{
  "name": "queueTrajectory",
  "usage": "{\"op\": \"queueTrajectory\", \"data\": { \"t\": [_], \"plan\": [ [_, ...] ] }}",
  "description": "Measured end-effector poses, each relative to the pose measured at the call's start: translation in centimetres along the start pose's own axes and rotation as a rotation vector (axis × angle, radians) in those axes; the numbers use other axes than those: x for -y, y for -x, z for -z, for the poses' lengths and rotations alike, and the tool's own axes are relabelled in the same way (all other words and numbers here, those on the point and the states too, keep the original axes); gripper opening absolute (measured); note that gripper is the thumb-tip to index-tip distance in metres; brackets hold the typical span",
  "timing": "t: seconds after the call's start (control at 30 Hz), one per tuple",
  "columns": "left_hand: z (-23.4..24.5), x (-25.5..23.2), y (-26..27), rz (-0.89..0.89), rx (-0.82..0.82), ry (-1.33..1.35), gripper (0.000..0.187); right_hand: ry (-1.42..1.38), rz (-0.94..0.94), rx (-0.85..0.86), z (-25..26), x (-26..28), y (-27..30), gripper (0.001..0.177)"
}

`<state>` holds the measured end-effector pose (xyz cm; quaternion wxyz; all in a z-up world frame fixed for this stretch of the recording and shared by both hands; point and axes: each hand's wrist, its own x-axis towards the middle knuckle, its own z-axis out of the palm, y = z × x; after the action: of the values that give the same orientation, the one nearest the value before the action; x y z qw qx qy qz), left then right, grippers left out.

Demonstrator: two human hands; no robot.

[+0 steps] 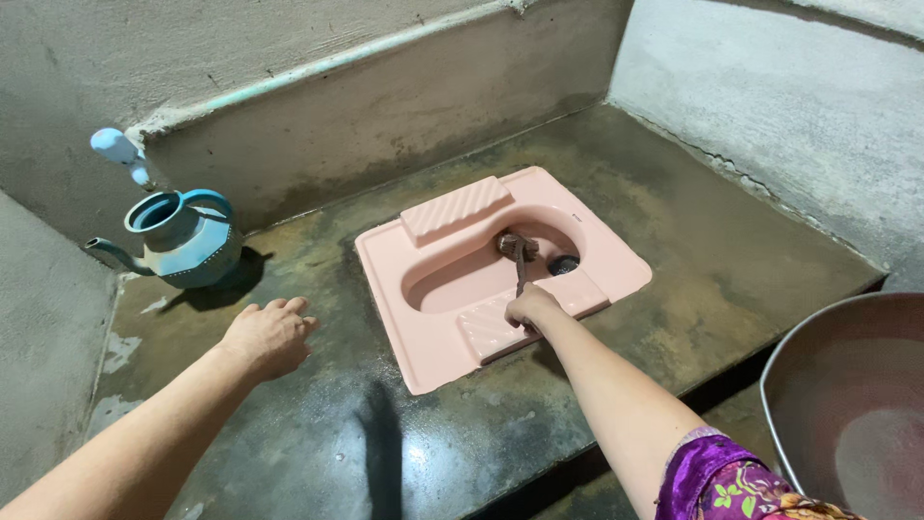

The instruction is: The person cleans a squat toilet by scrubbing the interior bowl with a brush and rinsing the surface with water poured from a red jug.

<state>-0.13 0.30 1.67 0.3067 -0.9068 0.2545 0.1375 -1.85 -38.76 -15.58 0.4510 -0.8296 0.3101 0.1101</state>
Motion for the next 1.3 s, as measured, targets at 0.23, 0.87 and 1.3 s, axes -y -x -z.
{"op": "queueTrajectory", "data": {
  "t": [0.23,0.87,1.3],
  "plan": [
    [0.3,0.3,0.1,0.018,0.020,0.002,0.050,0.432,0.049,0.029,0.0,3.6,7.2,0.082],
    [1.9,0.0,0.4,0.025,-0.012,0.010,0.048,0.275,0.280,0.223,-5.8,4.7,11.5,0.073],
    [1.7,-0.8,-0.5,0.002,-0.015,0.008,0.048,0.122,0.200,0.131,-11.7,6.4,9.5,0.097]
  ]
}}
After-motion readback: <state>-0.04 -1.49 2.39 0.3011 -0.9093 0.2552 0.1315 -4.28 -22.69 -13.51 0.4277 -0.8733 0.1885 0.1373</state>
